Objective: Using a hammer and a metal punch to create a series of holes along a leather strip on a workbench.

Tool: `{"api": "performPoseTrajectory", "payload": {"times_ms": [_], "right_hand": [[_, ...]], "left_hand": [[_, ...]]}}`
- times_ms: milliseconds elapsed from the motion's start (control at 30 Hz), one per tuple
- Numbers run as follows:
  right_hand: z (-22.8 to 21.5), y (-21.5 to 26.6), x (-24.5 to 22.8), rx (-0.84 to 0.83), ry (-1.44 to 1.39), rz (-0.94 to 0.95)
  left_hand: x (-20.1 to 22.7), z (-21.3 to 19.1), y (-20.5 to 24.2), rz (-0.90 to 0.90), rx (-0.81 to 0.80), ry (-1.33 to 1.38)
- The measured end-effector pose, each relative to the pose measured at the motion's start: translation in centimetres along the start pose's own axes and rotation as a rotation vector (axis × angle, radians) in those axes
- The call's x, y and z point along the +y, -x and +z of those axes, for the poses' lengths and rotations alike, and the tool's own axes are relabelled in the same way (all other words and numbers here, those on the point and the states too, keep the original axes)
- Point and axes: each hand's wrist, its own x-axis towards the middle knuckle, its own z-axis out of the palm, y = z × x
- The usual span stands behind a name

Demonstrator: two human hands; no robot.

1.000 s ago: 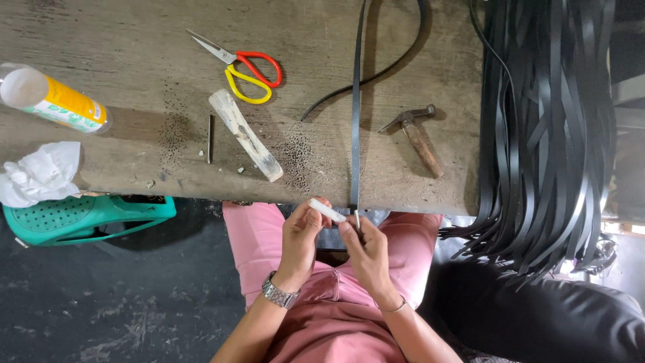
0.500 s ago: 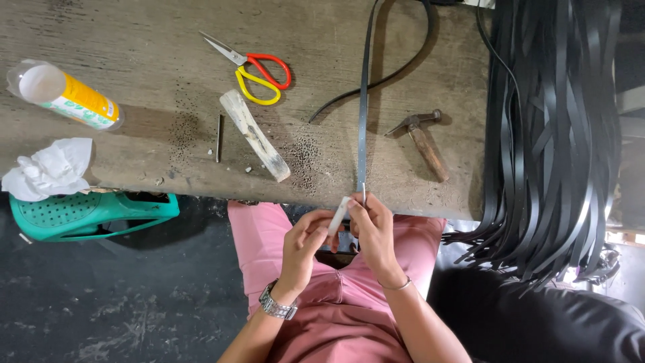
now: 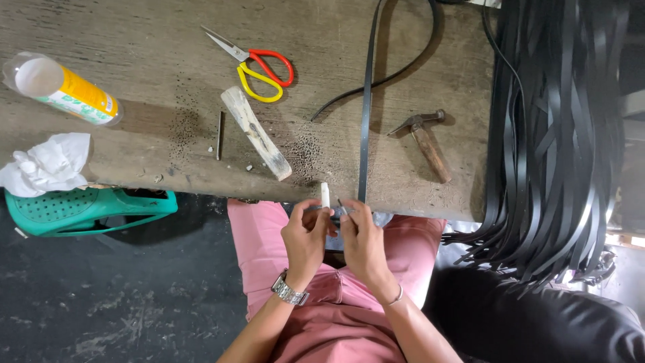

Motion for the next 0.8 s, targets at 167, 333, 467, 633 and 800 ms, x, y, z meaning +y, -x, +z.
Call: {"api": "performPoseTrajectory", "payload": {"times_ms": [167, 333, 467, 633, 800], "right_hand": [[1.4, 0.5, 3.0, 0.069, 0.283, -0.049], [2.2, 0.1, 2.5, 0.159, 0.402, -0.165], [2.5, -0.3, 1.9, 0.26, 0.487, -0.267], [2.5, -0.6, 1.5, 0.295, 0.463, -0.315], [3.0, -1.8, 1.9, 0.277, 0.45, -0.31]], "left_hand": [[-1.3, 0.5, -0.4, 0.036, 0.041, -0.069], [-3.1, 0.2, -1.1, 0.04, 0.051, -0.074], [-3.5, 0.2, -1.2, -0.012, 0.045, -0.025], [-2.4, 0.2, -1.2, -0.053, 0.042, 0.002], [-2.5, 0.2, -1.7, -0.117, 0.012, 0.056]]}}
